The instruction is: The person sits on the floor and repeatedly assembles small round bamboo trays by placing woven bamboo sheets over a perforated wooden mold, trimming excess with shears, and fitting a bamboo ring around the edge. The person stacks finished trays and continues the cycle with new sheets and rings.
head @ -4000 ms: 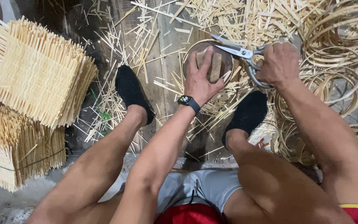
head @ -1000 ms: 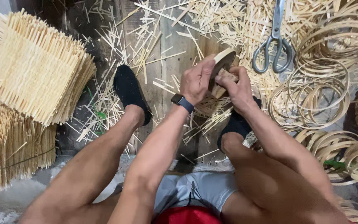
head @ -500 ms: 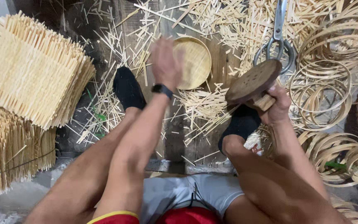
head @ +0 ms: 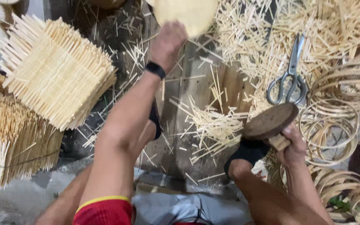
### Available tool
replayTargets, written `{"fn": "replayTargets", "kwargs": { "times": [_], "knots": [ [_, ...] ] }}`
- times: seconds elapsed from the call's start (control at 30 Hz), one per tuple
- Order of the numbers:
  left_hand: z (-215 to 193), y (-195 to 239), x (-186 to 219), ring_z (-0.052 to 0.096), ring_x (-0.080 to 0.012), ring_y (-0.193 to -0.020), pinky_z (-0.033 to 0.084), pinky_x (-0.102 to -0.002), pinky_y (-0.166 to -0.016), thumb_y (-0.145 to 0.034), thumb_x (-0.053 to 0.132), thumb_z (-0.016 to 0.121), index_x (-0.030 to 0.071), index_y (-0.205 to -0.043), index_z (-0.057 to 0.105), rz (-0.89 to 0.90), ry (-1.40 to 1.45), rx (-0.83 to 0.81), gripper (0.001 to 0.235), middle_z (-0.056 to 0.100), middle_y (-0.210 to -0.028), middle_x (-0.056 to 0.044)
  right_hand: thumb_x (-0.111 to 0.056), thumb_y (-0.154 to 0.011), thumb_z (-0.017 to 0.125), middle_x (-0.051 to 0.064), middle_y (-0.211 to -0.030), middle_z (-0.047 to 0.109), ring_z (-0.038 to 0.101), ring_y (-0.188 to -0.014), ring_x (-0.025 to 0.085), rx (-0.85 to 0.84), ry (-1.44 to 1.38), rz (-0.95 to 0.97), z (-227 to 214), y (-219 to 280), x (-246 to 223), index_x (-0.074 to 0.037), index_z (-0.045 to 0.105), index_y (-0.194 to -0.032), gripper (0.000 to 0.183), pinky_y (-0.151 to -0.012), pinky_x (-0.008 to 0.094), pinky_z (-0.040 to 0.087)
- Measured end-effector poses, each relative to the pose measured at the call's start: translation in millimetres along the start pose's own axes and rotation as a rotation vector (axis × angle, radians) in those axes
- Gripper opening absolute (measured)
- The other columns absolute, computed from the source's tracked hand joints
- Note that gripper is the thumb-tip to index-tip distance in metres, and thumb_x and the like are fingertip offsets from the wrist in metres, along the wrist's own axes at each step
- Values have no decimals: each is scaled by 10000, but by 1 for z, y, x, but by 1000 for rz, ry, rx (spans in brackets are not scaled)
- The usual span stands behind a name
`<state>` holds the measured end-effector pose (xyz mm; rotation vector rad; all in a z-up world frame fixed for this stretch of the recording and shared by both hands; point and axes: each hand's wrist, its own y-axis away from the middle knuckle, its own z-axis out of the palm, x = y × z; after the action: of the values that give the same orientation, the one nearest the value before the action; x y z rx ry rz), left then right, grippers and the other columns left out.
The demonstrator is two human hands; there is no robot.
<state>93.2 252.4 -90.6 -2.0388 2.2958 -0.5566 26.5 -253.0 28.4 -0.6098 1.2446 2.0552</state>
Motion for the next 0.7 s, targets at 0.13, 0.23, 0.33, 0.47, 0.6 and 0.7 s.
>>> {"fn": "replayTargets", "kwargs": {
  "times": [0.13, 0.23, 0.33, 0.47, 0.6, 0.7],
  "knots": [
    [-30, -60, -61, 596, -309, -1296, 384, -486, -1180, -820, -126, 578, 70, -1172, 764, -3, -9, 65, 444, 719, -1287, -114, -240, -881, 550, 149, -1256, 589, 601, -1148, 269, 48, 23, 51, -13, 6, 2, 15, 458, -1468, 646, -1012, 412, 498],
    [-41, -78, -70, 609, -335, -1248, 411, -493, -1147, -854, -109, 592, 40, -1102, 766, 16, 78, 70, 338, 731, -1229, -115, -219, -903, 554, 155, -1249, 582, 593, -1147, 273, 73, 7, 54, -20, 7, 1, 22, 465, -1471, 624, -1033, 418, 485],
    [-45, -82, -68, 628, -327, -1210, 447, -467, -1110, -859, -120, 586, 39, -1077, 761, -40, 134, -14, 321, 730, -1193, -100, -220, -900, 548, 162, -1289, 594, 595, -1181, 269, 95, -9, 37, -21, 3, -3, 37, 476, -1449, 610, -1065, 407, 468],
    [-49, -78, -66, 634, -325, -1186, 468, -458, -1072, -835, -120, 594, 30, -1054, 759, -24, 158, -54, 313, 732, -1154, -90, -233, -880, 545, 140, -1319, 597, 593, -1205, 254, 101, -8, 33, -12, -7, -8, 25, 470, -1453, 633, -1080, 397, 446],
    [-45, -76, -69, 623, -330, -1194, 470, -453, -1068, -808, -125, 604, 32, -1049, 764, -46, 166, -65, 329, 731, -1157, -83, -212, -893, 565, 150, -1302, 605, 603, -1188, 269, 57, -22, 37, -6, -8, -8, 32, 463, -1447, 614, -1063, 407, 466],
    [-46, -83, -65, 626, -327, -1197, 437, -493, -1080, -749, -118, 616, 53, -1074, 756, -4, 52, -84, 393, 734, -1179, -96, -235, -891, 574, 173, -1272, 605, 604, -1161, 292, 20, -28, 46, -5, -8, -6, 59, 467, -1455, 645, -1049, 424, 479]
  ]
}}
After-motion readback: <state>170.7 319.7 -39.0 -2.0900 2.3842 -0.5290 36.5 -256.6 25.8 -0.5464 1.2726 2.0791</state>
